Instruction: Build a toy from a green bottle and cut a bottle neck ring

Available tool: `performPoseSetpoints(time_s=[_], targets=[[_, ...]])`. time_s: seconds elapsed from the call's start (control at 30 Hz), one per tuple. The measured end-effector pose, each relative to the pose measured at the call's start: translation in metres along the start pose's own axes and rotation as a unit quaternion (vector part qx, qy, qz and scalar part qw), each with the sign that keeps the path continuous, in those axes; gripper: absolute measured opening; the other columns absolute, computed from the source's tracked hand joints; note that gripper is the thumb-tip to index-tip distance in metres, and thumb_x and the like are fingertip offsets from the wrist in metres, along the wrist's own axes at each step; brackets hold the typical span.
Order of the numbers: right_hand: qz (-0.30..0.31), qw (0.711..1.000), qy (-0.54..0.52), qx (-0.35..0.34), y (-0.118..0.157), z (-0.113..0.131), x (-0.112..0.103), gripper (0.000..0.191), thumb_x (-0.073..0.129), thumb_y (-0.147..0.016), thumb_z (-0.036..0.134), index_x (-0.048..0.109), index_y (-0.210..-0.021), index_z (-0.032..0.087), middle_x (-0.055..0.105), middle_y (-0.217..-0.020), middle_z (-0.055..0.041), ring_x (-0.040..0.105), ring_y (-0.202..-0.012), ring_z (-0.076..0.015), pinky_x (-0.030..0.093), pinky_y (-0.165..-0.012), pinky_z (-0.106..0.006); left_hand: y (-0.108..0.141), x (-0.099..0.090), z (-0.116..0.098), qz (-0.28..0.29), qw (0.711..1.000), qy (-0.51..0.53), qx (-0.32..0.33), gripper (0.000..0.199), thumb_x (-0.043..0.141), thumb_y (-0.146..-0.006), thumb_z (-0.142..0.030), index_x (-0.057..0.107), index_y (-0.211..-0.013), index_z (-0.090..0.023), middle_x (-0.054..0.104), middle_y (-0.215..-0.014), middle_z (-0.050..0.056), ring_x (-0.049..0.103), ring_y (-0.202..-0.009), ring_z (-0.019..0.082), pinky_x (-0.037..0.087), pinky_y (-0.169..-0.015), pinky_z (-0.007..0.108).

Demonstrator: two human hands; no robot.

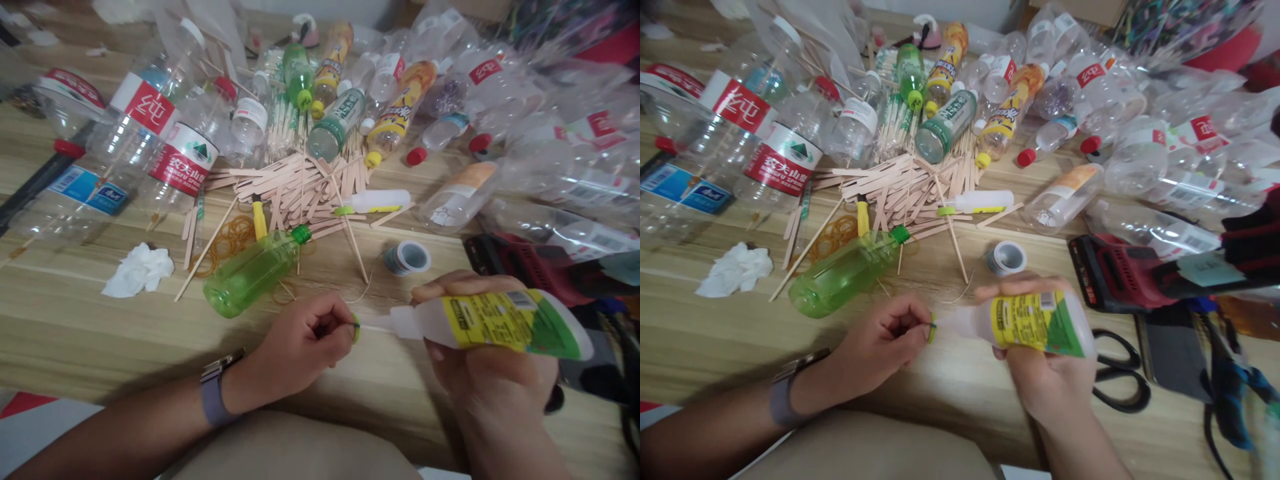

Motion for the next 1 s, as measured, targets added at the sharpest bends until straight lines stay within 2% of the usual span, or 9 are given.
performPoseSetpoints(time_s=[0.07, 0.27, 0.53, 0.73, 0.93, 1.0], targets=[[-0.016, 0.998, -0.054, 0.028, -0.003, 0.000, 0.003, 0.031, 0.083, -0.076, 0.051, 0.074, -0.094, 0.027, 0.077, -0.084, 0.0004, 0.051, -0.040, -0.0114, 0.029, -0.022, -0.024, 0.002, -0.001, -0.002, -0.004, 0.999, -0.027, 0.023, 0.008, 0.056, -0.086, -0.021, 0.054, -0.077, -0.021, 0.046, -0.057, -0.009, 0.040, -0.049, 0.007, 0.031, -0.047, 0.020], [-0.020, 0.990, -0.131, 0.053, -0.014, -0.004, 0.012, 0.029, 0.089, -0.068, 0.046, 0.077, -0.087, 0.027, 0.079, -0.076, 0.0029, 0.041, -0.029, -0.0074, 0.021, -0.019, -0.022, 0.005, -0.002, -0.003, -0.011, 0.996, -0.066, 0.057, 0.010, 0.056, -0.089, -0.021, 0.054, -0.079, -0.020, 0.044, -0.059, -0.009, 0.038, -0.051, 0.007, 0.030, -0.050, 0.021], [-0.047, 0.980, -0.143, 0.129, -0.009, -0.006, 0.013, 0.031, 0.092, -0.063, 0.048, 0.078, -0.083, 0.028, 0.078, -0.076, 0.0024, 0.041, -0.032, -0.0057, 0.026, -0.025, -0.021, 0.004, -0.002, -0.003, -0.009, 0.995, -0.064, 0.071, 0.011, 0.057, -0.089, -0.020, 0.054, -0.078, -0.020, 0.044, -0.058, -0.009, 0.038, -0.051, 0.007, 0.030, -0.050, 0.021], [-0.037, 0.982, -0.144, 0.114, -0.009, -0.003, 0.013, 0.033, 0.092, -0.063, 0.048, 0.078, -0.085, 0.028, 0.078, -0.076, 0.0010, 0.043, -0.034, -0.0066, 0.027, -0.025, -0.019, 0.004, -0.002, -0.003, -0.007, 0.996, -0.067, 0.064, 0.011, 0.056, -0.088, -0.020, 0.054, -0.077, -0.020, 0.044, -0.058, -0.009, 0.038, -0.050, 0.007, 0.030, -0.049, 0.021], [-0.060, 0.986, -0.128, 0.092, -0.010, 0.001, 0.010, 0.035, 0.094, -0.060, 0.047, 0.078, -0.081, 0.023, 0.077, -0.072, -0.0018, 0.047, -0.036, -0.0074, 0.033, -0.025, -0.016, 0.005, -0.003, -0.004, -0.011, 0.995, -0.072, 0.071, 0.010, 0.057, -0.088, -0.020, 0.056, -0.079, -0.020, 0.045, -0.059, -0.009, 0.039, -0.051, 0.007, 0.031, -0.050, 0.021], [-0.040, 0.987, -0.133, 0.083, -0.010, -0.001, 0.008, 0.034, 0.092, -0.063, 0.047, 0.079, -0.084, 0.023, 0.078, -0.074, -0.0036, 0.049, -0.037, -0.0085, 0.035, -0.025, -0.017, 0.005, -0.002, -0.004, -0.011, 0.995, -0.069, 0.069, 0.010, 0.057, -0.088, -0.020, 0.056, -0.079, -0.020, 0.045, -0.059, -0.009, 0.040, -0.051, 0.007, 0.031, -0.050, 0.021]])
Point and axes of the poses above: each hand's wrist, its own y-axis away from the middle knuckle, its own x-axis out of the palm, z = x × y, the point moved 4 cm from there along -y, towards the middle knuckle
